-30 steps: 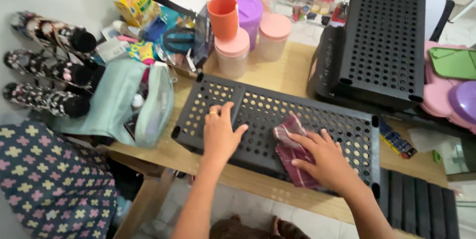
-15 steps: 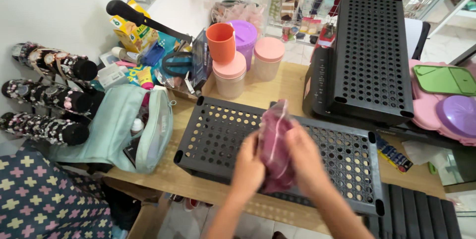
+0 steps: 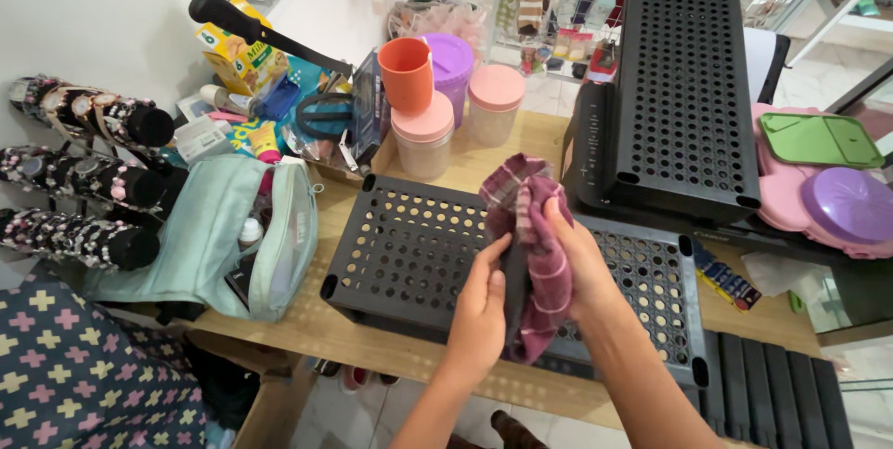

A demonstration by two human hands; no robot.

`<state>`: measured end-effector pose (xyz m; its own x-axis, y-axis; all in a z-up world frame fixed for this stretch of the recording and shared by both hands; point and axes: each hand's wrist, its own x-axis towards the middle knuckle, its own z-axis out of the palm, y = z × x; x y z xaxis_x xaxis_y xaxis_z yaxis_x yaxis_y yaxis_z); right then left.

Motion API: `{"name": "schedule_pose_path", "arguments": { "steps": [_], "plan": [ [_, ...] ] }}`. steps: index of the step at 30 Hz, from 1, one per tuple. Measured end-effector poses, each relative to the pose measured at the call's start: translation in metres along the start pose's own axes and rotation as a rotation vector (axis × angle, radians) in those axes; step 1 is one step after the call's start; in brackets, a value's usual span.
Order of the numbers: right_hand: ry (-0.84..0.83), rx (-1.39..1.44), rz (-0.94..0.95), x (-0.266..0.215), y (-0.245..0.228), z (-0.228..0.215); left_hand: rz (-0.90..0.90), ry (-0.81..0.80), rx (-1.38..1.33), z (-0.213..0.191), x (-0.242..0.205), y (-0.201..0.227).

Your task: The person takes apart a black perforated plastic storage rack on a table, removing its side panels and divider bars, wipes the panels and bars with a plaid cloth, then reattaches the divider bars and side panels to rebuild the rack. The clip ends while the rack is still being reassembled.

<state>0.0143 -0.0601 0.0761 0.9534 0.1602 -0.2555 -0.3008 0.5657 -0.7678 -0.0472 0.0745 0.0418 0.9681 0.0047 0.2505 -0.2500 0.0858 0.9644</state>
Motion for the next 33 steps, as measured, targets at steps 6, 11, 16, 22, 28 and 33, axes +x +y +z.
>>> {"name": "schedule_pose_path", "arguments": {
  "steps": [6,11,16,22,28,33],
  "plan": [
    [-0.07,0.127,0.008,-0.017,0.016,0.005,0.015,0.215,-0.002,0.022,0.002,-0.019],
    [-0.025,-0.137,0.004,-0.035,0.029,-0.004,-0.051,0.353,0.339,0.023,0.002,-0.03],
    [-0.049,-0.175,0.029,-0.036,0.026,-0.026,-0.218,0.088,-0.44,0.014,0.009,-0.028],
    [-0.225,-0.363,0.151,-0.043,0.015,-0.04,-0.587,-0.169,-0.779,-0.013,0.038,-0.016],
    [-0.293,-0.273,0.297,-0.043,0.003,-0.03,-0.369,-0.118,-0.437,-0.007,0.053,-0.023],
    [-0.338,-0.363,0.286,-0.046,-0.004,-0.023,-0.4,-0.152,-0.524,-0.01,0.057,-0.018]
  ]
}}
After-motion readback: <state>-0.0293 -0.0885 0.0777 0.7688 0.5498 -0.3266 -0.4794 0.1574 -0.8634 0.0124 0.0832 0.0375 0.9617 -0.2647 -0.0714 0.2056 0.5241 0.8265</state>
